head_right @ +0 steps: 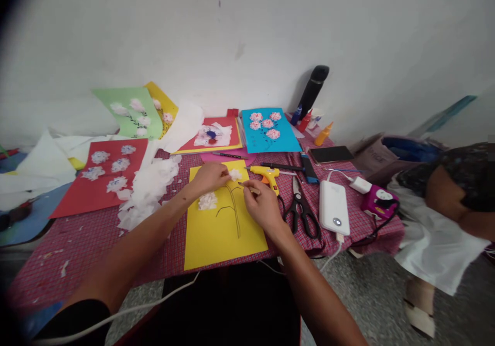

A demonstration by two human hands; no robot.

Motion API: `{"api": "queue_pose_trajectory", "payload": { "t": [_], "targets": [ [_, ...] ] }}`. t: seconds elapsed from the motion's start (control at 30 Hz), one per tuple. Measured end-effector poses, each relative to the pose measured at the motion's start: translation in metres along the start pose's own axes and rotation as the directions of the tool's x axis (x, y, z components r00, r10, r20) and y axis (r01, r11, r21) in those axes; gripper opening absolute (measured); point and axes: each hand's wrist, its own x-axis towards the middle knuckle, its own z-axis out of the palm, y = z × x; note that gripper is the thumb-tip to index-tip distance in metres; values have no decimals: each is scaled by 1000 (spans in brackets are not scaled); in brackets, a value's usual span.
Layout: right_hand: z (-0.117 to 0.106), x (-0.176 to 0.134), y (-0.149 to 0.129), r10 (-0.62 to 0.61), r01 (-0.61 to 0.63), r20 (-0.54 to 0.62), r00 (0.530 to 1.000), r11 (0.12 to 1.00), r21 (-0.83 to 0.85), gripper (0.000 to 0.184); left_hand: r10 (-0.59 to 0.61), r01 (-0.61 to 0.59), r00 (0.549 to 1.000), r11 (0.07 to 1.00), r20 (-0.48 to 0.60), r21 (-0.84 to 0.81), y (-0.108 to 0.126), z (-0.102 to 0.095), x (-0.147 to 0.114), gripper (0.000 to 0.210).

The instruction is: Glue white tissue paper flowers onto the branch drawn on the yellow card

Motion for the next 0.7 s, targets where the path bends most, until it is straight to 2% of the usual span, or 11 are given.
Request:
{"api": "queue_pose_trajectory", "payload": {
  "t": [0.27,0.4,0.53,0.7],
  "targets": [
    [0,0,4,-59,60,-33,998,998,35,21,-26,23,996,999,-82,-41,-8,0,-7,26],
    [1,6,-3,-118,118,-20,993,993,9,19,28,-38,993,996,-119,-84,-9,1,-4,22],
    [5,16,-5,-177,178,30,984,982,-54,18,89,-96,992,992,-88,-83,-5,2,1,27],
    [12,23,2,-185,189,49,982,978,-93,18,87,-89,995,995,-42,-49,-5,3,3,29]
  ]
}}
